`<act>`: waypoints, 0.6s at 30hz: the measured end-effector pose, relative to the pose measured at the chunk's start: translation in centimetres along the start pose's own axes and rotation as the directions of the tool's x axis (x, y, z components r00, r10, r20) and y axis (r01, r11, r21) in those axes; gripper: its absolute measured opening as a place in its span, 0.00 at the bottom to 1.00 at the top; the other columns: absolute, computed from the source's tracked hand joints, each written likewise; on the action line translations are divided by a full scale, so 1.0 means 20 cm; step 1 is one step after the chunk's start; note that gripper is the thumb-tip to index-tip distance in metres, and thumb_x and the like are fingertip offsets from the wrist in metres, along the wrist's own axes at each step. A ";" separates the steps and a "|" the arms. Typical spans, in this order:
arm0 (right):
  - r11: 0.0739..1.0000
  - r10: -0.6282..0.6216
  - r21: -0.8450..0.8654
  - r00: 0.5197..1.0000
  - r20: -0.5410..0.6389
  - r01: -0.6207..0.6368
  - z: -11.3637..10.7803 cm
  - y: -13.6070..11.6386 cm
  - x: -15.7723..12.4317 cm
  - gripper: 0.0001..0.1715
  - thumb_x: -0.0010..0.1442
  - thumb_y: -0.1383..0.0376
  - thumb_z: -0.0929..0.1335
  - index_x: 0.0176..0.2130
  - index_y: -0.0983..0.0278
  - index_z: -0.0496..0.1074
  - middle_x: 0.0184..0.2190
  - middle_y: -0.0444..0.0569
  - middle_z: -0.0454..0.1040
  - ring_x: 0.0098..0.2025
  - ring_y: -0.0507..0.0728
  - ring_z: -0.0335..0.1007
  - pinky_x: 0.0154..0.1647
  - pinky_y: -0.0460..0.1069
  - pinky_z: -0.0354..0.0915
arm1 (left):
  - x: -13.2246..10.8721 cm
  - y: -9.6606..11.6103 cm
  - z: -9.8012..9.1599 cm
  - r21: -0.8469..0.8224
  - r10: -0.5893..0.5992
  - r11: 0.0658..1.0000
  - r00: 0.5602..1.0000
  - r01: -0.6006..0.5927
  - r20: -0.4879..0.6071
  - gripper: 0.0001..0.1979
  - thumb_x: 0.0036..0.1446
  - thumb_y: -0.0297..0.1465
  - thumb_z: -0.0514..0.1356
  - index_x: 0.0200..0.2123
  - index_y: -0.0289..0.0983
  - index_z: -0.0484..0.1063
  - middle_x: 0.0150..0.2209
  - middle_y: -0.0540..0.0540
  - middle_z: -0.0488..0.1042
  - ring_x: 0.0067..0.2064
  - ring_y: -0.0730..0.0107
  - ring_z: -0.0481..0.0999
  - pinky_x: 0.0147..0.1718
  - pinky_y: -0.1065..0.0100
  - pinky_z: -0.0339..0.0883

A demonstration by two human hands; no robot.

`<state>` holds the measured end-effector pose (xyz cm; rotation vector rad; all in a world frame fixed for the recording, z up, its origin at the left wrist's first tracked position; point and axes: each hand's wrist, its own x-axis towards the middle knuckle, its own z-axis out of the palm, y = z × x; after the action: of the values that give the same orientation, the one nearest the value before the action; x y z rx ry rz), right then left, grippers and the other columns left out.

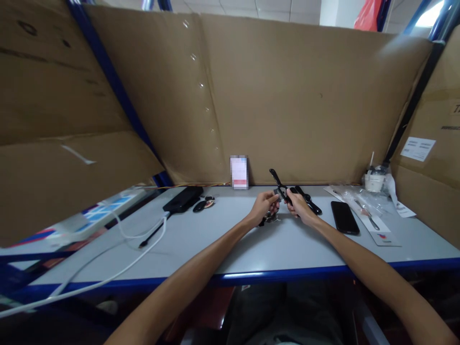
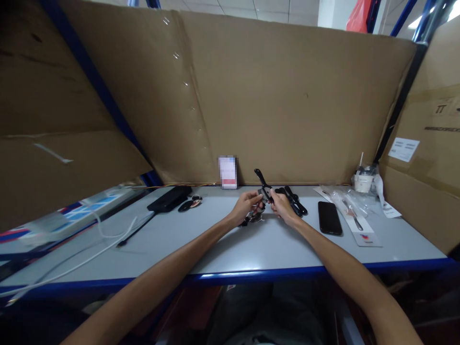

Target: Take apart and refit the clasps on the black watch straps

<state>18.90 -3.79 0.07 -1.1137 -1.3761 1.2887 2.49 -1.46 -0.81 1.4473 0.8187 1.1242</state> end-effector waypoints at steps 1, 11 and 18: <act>1.000 -0.008 0.004 1.000 0.012 0.008 0.00 0.00 0.00 0.30 0.66 0.41 0.61 0.28 0.62 0.63 0.13 0.35 0.53 0.12 0.46 0.42 0.11 0.43 0.43 | -0.01 0.00 0.01 -0.021 -0.002 1.000 1.000 0.002 0.008 0.20 0.51 0.45 0.67 0.25 0.36 0.66 0.22 0.49 0.71 0.19 0.78 0.67 0.16 0.75 0.58; 1.000 -0.002 0.011 1.000 -0.026 0.002 0.00 0.01 0.01 0.23 0.64 0.49 0.67 0.27 0.62 0.62 0.13 0.34 0.54 0.12 0.46 0.43 0.11 0.43 0.41 | -0.01 0.00 0.02 0.024 0.000 1.000 0.999 -0.001 0.044 0.22 0.54 0.50 0.65 0.32 0.36 0.67 0.24 0.49 0.73 0.20 0.73 0.72 0.15 0.75 0.60; 0.999 0.036 -0.022 0.999 -0.026 -0.036 -0.01 0.00 0.01 0.23 0.69 0.51 0.62 0.29 0.62 0.63 0.12 0.35 0.54 0.11 0.46 0.43 0.10 0.43 0.42 | 0.01 0.00 0.00 0.017 0.060 0.998 0.998 -0.060 0.000 0.24 0.50 0.49 0.68 0.26 0.37 0.63 0.20 0.51 0.71 0.17 0.75 0.68 0.14 0.74 0.60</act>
<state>18.98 -3.68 0.17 -1.1715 -1.3604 1.2829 2.50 -1.31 -0.83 1.4946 0.7915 1.1651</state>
